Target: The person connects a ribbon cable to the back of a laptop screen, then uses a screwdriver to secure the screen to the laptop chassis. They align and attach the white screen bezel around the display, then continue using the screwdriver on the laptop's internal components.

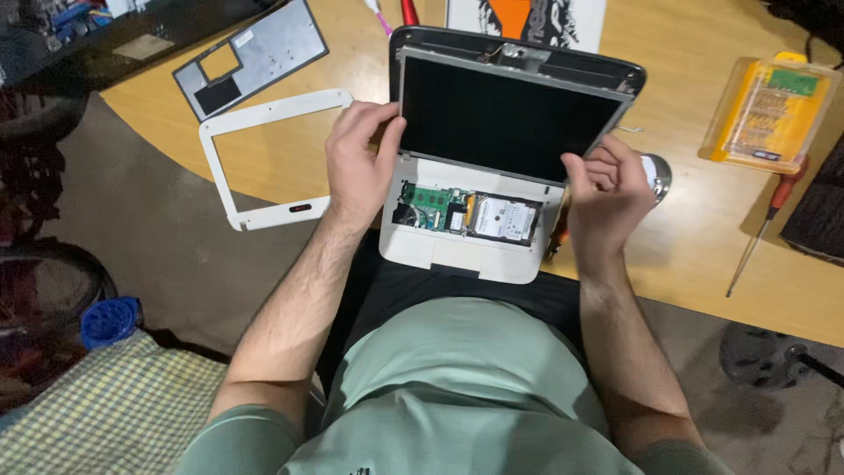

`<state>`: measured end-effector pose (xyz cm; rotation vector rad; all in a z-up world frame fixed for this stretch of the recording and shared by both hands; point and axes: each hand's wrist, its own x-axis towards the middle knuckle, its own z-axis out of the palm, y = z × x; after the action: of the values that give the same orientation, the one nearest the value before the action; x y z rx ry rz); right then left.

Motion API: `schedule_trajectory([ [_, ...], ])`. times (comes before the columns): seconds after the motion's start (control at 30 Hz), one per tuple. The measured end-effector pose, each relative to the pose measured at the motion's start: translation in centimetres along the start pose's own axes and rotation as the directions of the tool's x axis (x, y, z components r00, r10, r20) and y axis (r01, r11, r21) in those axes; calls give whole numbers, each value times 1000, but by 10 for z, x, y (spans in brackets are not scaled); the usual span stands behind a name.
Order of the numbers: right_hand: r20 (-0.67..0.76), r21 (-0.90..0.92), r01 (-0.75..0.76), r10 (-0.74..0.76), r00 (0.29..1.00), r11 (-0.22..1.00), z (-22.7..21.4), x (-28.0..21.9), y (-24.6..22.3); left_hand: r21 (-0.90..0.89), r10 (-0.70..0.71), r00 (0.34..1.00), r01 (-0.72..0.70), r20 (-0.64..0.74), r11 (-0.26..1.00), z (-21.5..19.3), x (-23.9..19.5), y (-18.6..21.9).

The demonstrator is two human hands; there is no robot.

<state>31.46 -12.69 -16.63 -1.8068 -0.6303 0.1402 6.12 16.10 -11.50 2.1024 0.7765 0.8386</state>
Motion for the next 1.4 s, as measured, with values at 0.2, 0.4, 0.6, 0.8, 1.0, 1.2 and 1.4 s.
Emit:
schedule_trajectory([
  [0.2,-55,-229,304,-325,944,925,10,16,-16,-29,-5,988,1,-157,1000,19,-7,3],
  [0.4,-49,-19,-37,36,998,999,29,5,-34,-321,-234,952,163,-196,933,39,-16,-20],
  [0.6,131,-184,-177,203,970,967,26,11,-66,-366,-247,949,305,198,879,32,-25,-38],
  [0.8,178,-283,-176,232,956,943,18,24,-69,-453,-313,924,381,221,806,30,-5,-29],
  [1.0,294,-243,-132,203,934,961,-2,38,-80,-347,-630,704,710,329,612,-5,13,34],
  [1.2,411,-322,-216,342,845,922,-26,2,-129,-357,-708,608,790,358,498,-22,-54,66],
  [1.4,459,-303,-396,497,736,867,-38,-42,-50,-339,-718,565,823,407,455,7,-112,-7],
])
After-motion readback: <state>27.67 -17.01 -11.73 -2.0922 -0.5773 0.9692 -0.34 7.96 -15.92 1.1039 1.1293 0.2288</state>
